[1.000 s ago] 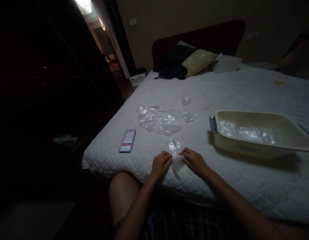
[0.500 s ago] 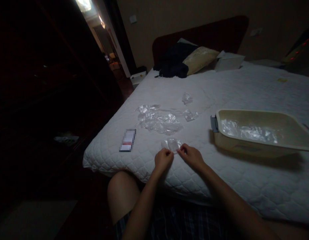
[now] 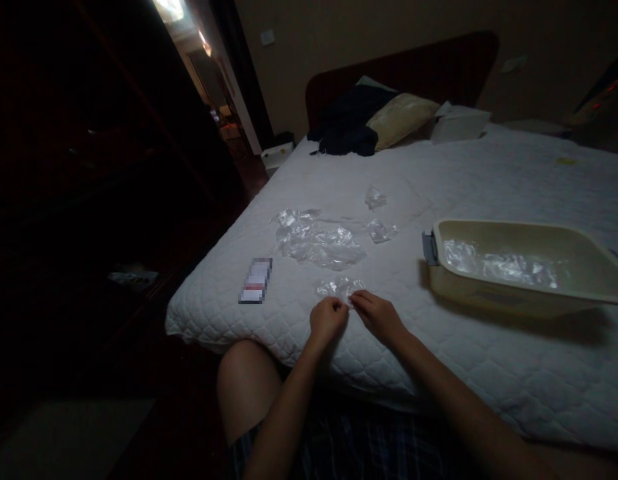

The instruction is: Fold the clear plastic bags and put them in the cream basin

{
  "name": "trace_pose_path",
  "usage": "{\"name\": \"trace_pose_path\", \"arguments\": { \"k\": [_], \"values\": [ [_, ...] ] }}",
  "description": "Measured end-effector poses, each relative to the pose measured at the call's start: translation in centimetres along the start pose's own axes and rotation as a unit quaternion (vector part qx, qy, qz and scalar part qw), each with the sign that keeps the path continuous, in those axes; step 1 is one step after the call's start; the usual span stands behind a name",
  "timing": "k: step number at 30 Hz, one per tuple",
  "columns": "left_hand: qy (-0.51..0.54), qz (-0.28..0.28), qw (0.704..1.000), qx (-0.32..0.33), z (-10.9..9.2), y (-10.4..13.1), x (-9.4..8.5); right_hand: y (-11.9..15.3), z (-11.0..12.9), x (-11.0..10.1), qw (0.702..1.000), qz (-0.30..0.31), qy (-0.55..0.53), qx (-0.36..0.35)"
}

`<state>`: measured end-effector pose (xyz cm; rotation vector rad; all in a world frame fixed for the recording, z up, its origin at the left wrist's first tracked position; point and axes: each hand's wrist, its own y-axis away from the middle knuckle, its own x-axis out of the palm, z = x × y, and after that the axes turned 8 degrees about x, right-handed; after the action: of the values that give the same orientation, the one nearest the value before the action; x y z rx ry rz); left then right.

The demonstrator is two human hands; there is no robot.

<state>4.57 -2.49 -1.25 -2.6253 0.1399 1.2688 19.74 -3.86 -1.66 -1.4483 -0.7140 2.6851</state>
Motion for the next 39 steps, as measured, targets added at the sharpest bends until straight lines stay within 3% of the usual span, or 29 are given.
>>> {"name": "trace_pose_path", "arguments": {
  "k": [4,7,11,14,26,30,34,39],
  "values": [
    [0.037,-0.056,0.997,0.038,0.5,0.9,0.2,0.0,-0.2,0.2,1.0,0.01,0.013,0.005],
    [0.025,-0.112,0.987,0.109,1.0,1.8,0.2,0.0,-0.2,0.2,1.0,0.012,0.015,0.006],
    [-0.08,-0.109,0.958,0.252,1.6,2.2,0.0,0.1,-0.2,0.3,1.0,0.012,0.01,0.002],
    [-0.139,-0.109,0.939,0.295,1.7,1.9,0.0,0.2,-0.4,0.4,1.0,0.013,0.006,-0.003],
    [-0.119,-0.089,0.944,0.295,1.7,1.4,-0.2,0.4,0.0,-0.1,0.997,-0.046,0.036,-0.047],
    [-0.1,-0.079,0.943,0.309,1.4,1.7,-0.6,0.5,-0.1,0.0,0.996,-0.041,0.043,-0.073],
    [-0.05,-0.141,0.941,0.303,1.7,2.3,-0.5,0.6,-0.4,0.0,0.997,-0.056,-0.005,-0.054],
    [0.06,-0.214,0.945,0.239,2.1,2.6,-0.1,0.6,0.4,-0.8,0.99,-0.088,-0.097,0.056]
  ]
}}
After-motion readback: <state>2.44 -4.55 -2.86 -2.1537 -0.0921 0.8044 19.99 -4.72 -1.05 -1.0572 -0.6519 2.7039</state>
